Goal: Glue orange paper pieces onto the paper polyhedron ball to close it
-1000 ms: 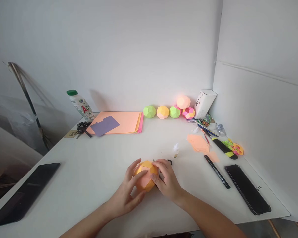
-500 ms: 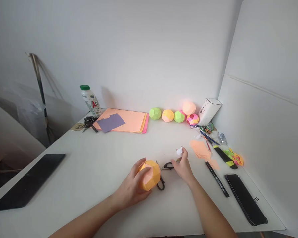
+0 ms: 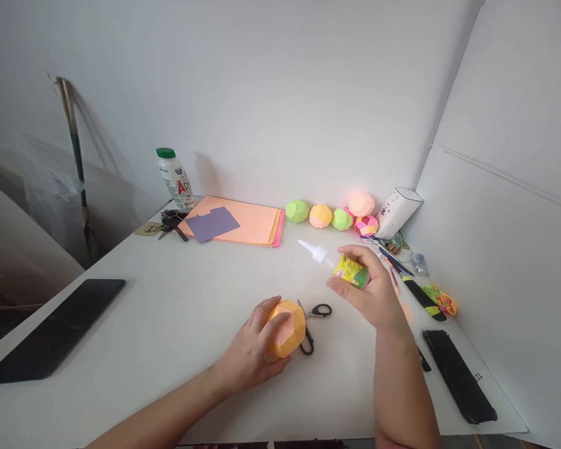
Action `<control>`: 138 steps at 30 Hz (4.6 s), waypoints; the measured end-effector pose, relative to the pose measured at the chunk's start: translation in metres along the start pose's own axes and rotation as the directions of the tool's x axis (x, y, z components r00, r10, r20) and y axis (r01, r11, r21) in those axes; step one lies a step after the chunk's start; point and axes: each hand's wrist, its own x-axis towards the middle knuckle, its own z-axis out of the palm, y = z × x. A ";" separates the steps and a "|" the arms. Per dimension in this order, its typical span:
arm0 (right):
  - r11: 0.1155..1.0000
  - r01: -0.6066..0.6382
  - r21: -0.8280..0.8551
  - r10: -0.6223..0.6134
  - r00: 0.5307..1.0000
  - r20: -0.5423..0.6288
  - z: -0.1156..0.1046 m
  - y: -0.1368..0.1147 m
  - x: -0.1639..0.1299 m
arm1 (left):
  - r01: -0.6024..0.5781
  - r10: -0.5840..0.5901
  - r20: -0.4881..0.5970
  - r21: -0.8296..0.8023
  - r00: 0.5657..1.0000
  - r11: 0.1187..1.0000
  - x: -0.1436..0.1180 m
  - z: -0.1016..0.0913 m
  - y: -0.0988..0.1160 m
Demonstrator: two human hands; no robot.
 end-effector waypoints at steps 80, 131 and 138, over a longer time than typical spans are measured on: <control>0.901 -0.314 0.299 0.153 0.876 0.458 0.057 0.005 -0.007 | 0.057 -0.012 0.213 -0.211 0.977 0.976 -0.006 -0.005 0.006; 0.732 -0.479 0.484 0.267 0.856 0.443 0.082 0.021 -0.001 | 0.007 0.023 0.186 -0.161 0.982 0.987 -0.002 -0.009 0.006; 0.669 -0.547 0.502 0.331 0.825 0.458 0.083 0.027 0.004 | -0.005 0.030 0.181 -0.140 0.983 0.990 0.000 -0.010 0.005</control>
